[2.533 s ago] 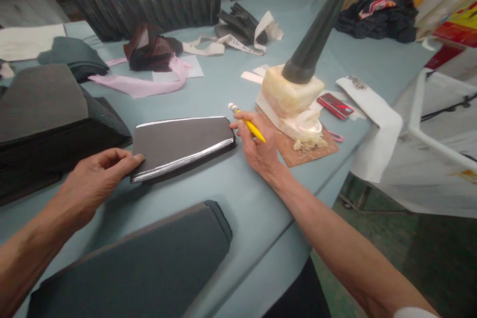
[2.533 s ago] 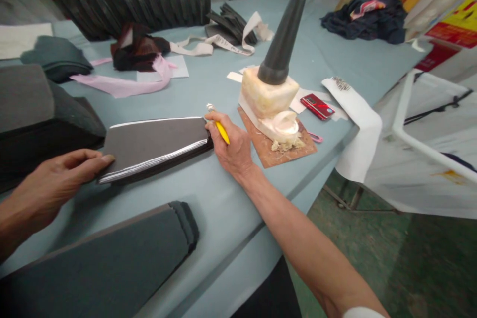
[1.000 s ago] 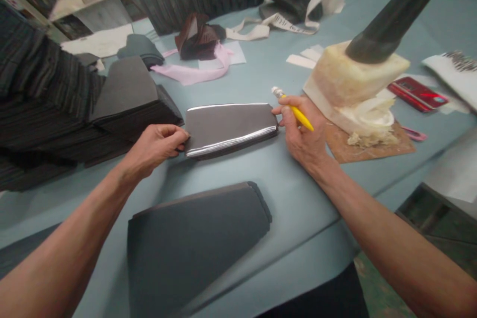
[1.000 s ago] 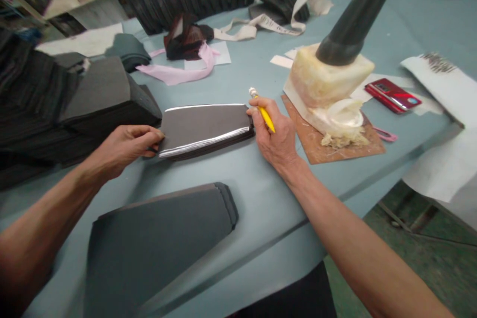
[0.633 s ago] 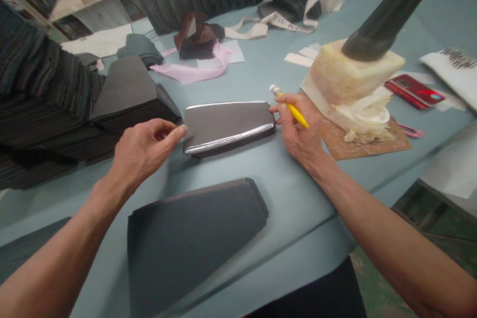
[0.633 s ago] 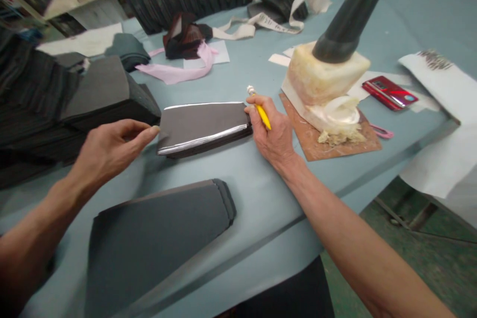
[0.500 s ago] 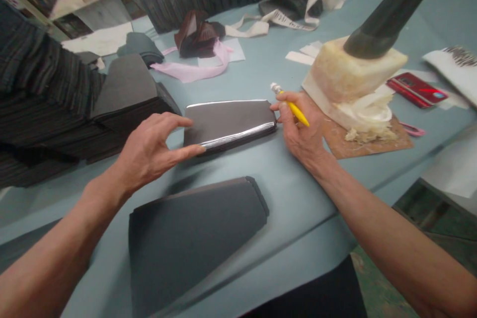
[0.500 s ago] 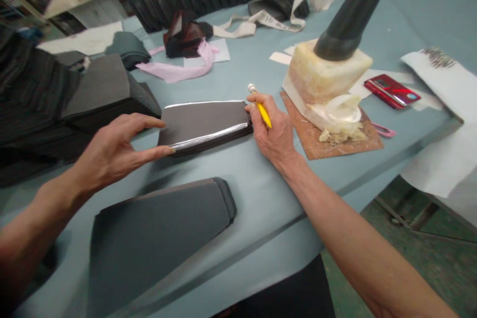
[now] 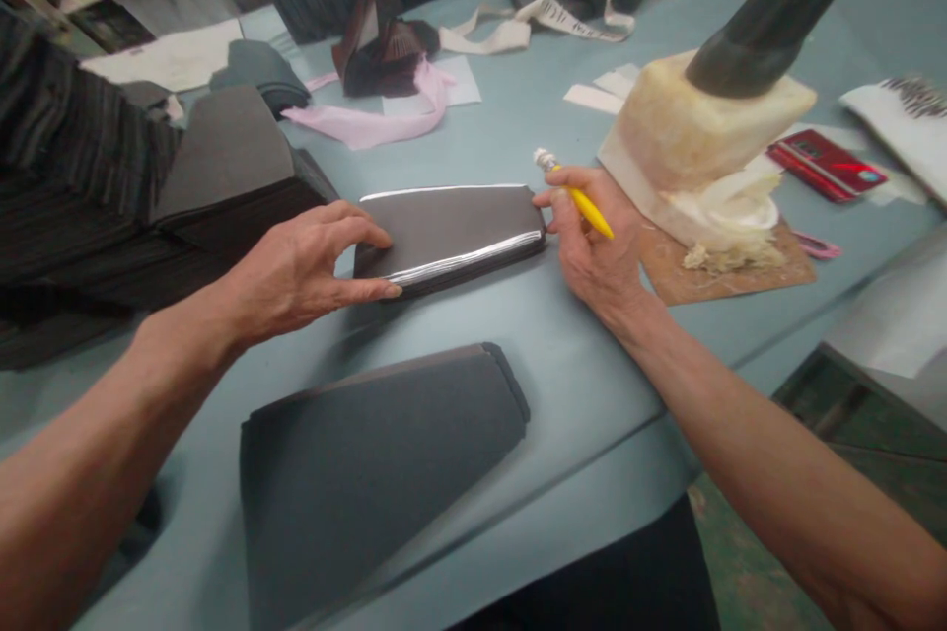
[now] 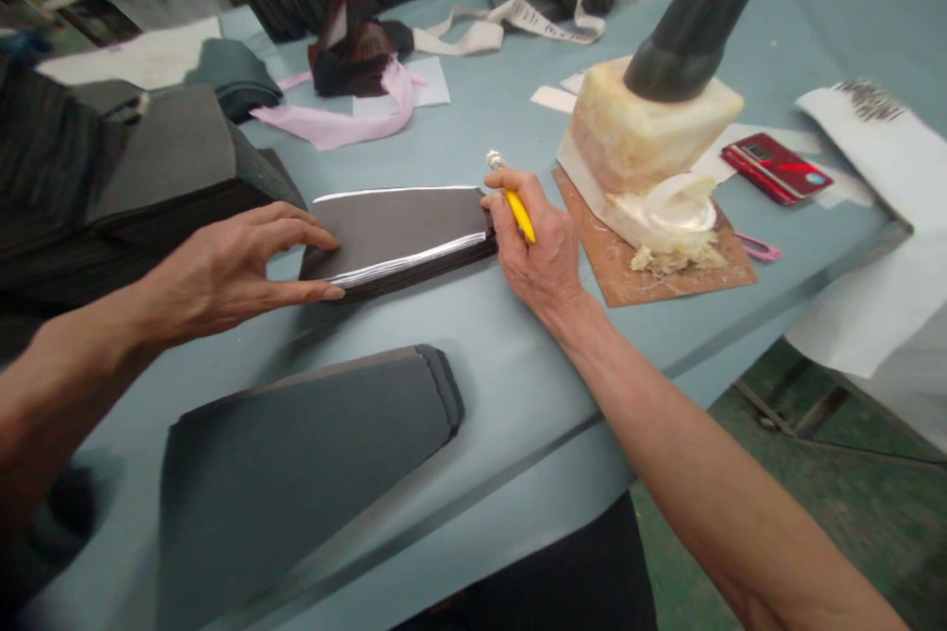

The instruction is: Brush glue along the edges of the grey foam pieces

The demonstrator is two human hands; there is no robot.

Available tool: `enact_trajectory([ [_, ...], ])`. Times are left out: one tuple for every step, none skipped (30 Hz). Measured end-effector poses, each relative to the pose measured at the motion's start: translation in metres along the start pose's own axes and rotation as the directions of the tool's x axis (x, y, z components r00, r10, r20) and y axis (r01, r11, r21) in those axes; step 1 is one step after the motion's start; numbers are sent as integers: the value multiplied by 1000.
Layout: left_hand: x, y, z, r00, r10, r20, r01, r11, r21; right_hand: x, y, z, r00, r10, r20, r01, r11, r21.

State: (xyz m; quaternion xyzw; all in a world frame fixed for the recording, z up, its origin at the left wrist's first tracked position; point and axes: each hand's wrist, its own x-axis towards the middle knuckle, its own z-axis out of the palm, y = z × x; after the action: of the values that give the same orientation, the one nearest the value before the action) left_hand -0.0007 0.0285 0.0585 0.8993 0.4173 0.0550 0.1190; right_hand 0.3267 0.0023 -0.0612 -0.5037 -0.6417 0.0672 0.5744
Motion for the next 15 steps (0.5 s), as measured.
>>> enact_trajectory([
  [0, 0, 0, 1000, 5, 2, -5, 1000, 6, 0, 0, 0, 1000, 3, -3, -3, 1000, 3],
  [-1, 0, 0, 1000, 10, 6, -10, 1000, 15, 0, -1, 0, 1000, 7, -5, -7, 1000, 8],
  [-1, 0, 1, 1000, 11, 12, -12, 1000, 28, 0, -1, 0, 1000, 12, -5, -12, 1000, 14],
  [-2, 0, 1, 1000, 10, 16, -11, 999, 42, 0, -1, 0, 1000, 17, -4, -17, 1000, 20],
  [-2, 0, 1, 1000, 6, 19, -7, 999, 53, 0, -2, 0, 1000, 21, -5, -21, 999, 24],
  [-3, 0, 2, 1000, 0, 21, -2, 998, 63, -1, -2, 1, 1000, 25, -4, -25, 999, 27],
  [-3, 1, 2, 1000, -2, 19, 1, 997, 71, -1, -2, 1, 1000, 28, -4, -28, 999, 29],
  [-3, 1, 2, 1000, -6, 23, 4, 997, 78, -1, -2, 0, 1000, 31, -3, -31, 999, 27],
  [-3, 2, 2, 1000, -5, 25, 3, 997, 81, -1, -2, 0, 999, 34, -2, -34, 999, 27],
  [-3, 3, 2, 1000, -2, 27, 0, 997, 78, 0, -2, 0, 999, 35, -1, -35, 999, 28],
  [-4, 3, 2, 1000, -1, 26, -1, 998, 66, 0, -2, 0, 999, 36, 2, -36, 999, 28],
  [-4, 4, 1, 1000, 0, 20, -1, 999, 45, 0, -2, 0, 999, 35, 2, -35, 999, 30],
  [-4, 4, 1, 1000, -4, 15, 4, 1000, 18, 0, -2, 0, 1000, 31, 1, -31, 999, 36],
  [-4, 5, 0, 1000, -13, 7, 13, 1000, -13, 0, -2, 0, 1000, 28, 0, -28, 999, 43],
  [-4, 5, 0, 1000, -25, -1, 25, 999, -43, 0, -2, 0, 1000, 25, -2, -24, 998, 50],
])
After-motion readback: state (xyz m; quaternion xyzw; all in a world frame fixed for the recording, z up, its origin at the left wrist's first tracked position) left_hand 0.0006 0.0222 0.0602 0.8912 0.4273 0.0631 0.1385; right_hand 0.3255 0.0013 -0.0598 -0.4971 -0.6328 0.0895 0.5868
